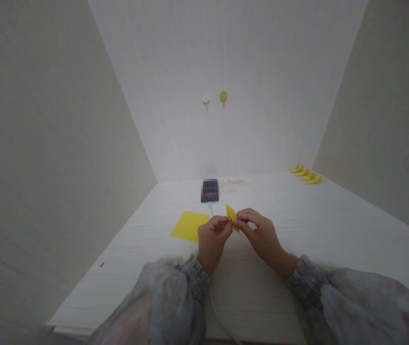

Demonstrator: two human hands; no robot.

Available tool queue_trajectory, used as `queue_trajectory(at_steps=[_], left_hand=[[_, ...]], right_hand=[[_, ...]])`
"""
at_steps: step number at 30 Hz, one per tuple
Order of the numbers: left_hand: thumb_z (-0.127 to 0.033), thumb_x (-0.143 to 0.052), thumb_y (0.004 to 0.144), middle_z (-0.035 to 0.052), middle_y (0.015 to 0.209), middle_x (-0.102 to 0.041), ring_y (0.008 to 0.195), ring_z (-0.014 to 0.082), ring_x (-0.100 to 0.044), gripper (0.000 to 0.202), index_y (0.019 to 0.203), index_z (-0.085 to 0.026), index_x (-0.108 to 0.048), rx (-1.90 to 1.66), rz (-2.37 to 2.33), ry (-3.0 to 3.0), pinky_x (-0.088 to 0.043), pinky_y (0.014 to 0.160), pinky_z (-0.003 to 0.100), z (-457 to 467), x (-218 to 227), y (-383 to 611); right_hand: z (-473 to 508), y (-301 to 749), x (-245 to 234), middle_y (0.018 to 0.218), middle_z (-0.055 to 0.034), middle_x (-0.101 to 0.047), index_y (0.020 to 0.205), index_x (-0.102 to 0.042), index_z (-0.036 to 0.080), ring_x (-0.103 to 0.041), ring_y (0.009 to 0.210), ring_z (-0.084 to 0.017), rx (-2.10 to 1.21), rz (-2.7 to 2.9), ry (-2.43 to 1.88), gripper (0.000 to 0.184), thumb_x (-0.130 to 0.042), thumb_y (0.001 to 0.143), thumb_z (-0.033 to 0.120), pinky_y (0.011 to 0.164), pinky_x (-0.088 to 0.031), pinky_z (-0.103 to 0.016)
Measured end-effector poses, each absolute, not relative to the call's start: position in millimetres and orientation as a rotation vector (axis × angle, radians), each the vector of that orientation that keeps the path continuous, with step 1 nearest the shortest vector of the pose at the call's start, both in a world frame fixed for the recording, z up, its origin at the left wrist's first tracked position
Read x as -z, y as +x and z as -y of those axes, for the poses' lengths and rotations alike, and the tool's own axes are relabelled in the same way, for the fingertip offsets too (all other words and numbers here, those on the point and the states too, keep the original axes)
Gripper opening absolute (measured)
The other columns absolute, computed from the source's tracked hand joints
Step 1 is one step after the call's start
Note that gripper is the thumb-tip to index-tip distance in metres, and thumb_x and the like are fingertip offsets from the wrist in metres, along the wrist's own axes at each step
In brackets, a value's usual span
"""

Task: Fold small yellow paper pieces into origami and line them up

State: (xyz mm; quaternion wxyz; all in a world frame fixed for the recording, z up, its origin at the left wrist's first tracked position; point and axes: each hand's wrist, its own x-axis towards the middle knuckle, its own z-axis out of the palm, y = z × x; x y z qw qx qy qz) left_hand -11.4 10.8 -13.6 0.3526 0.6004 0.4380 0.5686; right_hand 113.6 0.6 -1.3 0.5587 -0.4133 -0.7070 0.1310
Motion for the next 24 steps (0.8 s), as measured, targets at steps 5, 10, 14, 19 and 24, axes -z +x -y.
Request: queue_trajectory(at_steps=[5,10,14,19,24], left_hand=[[-0.026,-0.059,0.066,-0.0002,0.063,-0.064,0.057,0.0099,-0.058,0.012,0.069,-0.015,-0.06,-1.478,-1.185,1.622,-0.046,0.056,0.019,-11.3,10.7,-11.4],[-0.026,-0.057,0.067,-0.0002,0.063,-0.064,0.056,0.0097,-0.058,0.011,0.07,-0.016,-0.061,-1.474,-1.215,1.713,-0.046,0.056,0.019,-10.2,10.3,-11.4],[-0.026,-0.057,0.068,0.0006,0.066,-0.065,0.06,0.0104,-0.059,0.012,0.071,-0.016,-0.063,-1.462,-1.2,1.77,-0.047,0.059,0.019,-8.7,9.5,-10.8],[-0.028,-0.057,0.068,0.0012,0.067,-0.065,0.061,0.0109,-0.059,0.013,0.071,-0.016,-0.063,-1.457,-1.219,1.77,-0.047,0.06,0.02,-9.3,9.9,-11.5],[-0.028,-0.057,0.069,0.0013,0.069,-0.066,0.065,0.0123,-0.061,0.013,0.072,-0.017,-0.063,-1.425,-1.217,1.797,-0.048,0.063,0.022,-7.8,10.4,-14.1]], right_hand=[[-1.9,112.7,4.1,0.074,-0.0049,-0.058,0.074,-0.057,0.018,-0.054,0.071,-0.015,-0.272,1.702,-0.974,0.008,-0.05,0.077,0.02,0.066,-0.045,-0.027],[-1.5,112.6,4.2,0.075,-0.0051,-0.057,0.076,-0.057,0.018,-0.054,0.072,-0.015,-0.253,1.743,-0.975,0.012,-0.045,0.079,0.019,0.066,-0.044,-0.028],[-0.7,112.7,3.2,0.073,-0.0048,-0.056,0.074,-0.057,0.017,-0.052,0.07,-0.015,-0.245,1.733,-0.989,0.014,-0.043,0.079,0.018,0.064,-0.044,-0.027],[0.2,113.0,1.3,0.073,-0.0041,-0.056,0.074,-0.057,0.017,-0.053,0.07,-0.014,-0.323,1.738,-0.953,0.014,-0.045,0.079,0.02,0.065,-0.043,-0.027],[-1.1,112.2,2.1,0.066,-0.0009,-0.054,0.067,-0.056,0.018,-0.052,0.063,-0.013,-0.407,1.656,-0.996,0.008,-0.056,0.073,0.024,0.059,-0.043,-0.025]])
